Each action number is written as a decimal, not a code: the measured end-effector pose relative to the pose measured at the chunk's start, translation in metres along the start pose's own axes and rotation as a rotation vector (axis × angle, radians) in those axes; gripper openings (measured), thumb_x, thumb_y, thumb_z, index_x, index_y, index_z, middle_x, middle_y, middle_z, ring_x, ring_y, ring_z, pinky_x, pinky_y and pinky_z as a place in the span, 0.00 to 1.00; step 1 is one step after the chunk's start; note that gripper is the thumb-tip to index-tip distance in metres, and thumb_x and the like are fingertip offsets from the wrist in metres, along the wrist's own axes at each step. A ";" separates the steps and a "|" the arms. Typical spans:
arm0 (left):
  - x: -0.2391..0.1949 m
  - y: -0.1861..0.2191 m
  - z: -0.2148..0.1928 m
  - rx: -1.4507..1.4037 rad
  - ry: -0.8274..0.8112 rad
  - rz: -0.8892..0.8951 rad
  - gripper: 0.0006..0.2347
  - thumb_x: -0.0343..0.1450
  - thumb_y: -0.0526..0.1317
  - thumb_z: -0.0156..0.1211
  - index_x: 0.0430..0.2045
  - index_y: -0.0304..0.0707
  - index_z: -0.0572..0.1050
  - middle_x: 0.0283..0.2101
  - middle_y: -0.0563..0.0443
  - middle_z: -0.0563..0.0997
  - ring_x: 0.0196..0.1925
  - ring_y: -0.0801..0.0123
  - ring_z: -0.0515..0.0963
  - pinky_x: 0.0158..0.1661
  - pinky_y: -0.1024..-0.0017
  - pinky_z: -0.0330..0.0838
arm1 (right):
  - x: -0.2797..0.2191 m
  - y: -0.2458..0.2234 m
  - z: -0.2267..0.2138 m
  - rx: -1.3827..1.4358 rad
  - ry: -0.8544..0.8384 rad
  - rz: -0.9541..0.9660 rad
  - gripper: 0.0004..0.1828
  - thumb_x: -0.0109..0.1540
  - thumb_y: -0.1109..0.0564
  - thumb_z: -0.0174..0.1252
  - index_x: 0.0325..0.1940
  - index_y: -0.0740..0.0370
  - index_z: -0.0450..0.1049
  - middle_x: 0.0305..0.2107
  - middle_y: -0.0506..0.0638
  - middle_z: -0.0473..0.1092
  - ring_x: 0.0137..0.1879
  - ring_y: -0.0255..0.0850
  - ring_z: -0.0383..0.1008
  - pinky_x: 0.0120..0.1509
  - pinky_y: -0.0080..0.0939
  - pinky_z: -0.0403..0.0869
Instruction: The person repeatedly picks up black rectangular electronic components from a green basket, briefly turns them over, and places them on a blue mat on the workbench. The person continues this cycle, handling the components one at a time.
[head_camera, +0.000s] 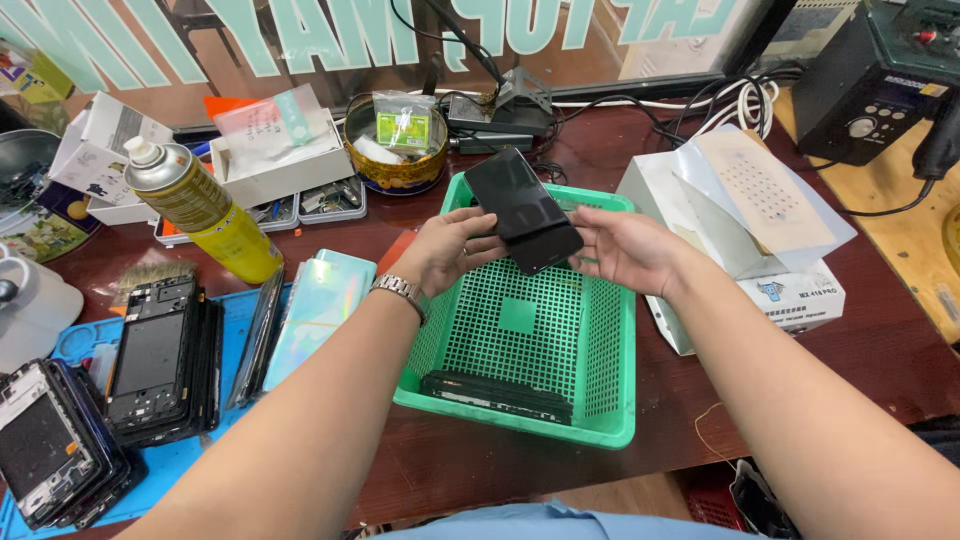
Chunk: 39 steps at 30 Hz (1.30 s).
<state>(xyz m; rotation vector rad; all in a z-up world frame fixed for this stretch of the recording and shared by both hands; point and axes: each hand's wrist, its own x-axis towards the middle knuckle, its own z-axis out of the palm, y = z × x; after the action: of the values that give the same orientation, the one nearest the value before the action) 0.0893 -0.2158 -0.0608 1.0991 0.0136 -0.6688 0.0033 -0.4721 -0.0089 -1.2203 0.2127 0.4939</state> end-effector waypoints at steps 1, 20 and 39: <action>0.001 -0.002 0.000 -0.012 0.007 0.007 0.22 0.70 0.35 0.61 0.59 0.26 0.66 0.53 0.38 0.79 0.52 0.52 0.82 0.53 0.59 0.81 | 0.000 -0.002 -0.001 0.000 0.005 0.005 0.20 0.69 0.45 0.48 0.54 0.58 0.76 0.43 0.44 0.76 0.44 0.35 0.72 0.53 0.39 0.72; 0.046 -0.060 -0.006 -0.300 0.223 -0.246 0.19 0.78 0.36 0.41 0.63 0.24 0.54 0.67 0.27 0.61 0.69 0.41 0.65 0.65 0.50 0.69 | 0.048 0.026 0.008 -1.400 0.325 -0.369 0.16 0.60 0.58 0.60 0.53 0.58 0.76 0.40 0.60 0.78 0.49 0.57 0.78 0.54 0.55 0.74; 0.088 -0.084 -0.023 -0.259 0.285 -0.237 0.19 0.76 0.35 0.43 0.61 0.20 0.59 0.64 0.23 0.65 0.66 0.41 0.70 0.61 0.54 0.72 | 0.037 0.037 0.035 -1.303 0.616 -0.618 0.16 0.56 0.61 0.67 0.44 0.62 0.69 0.36 0.56 0.70 0.46 0.53 0.73 0.48 0.54 0.72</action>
<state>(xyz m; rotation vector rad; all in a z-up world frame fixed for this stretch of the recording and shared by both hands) 0.1248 -0.2638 -0.1690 0.9407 0.4696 -0.6937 0.0148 -0.4213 -0.0433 -2.5802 -0.0104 -0.4214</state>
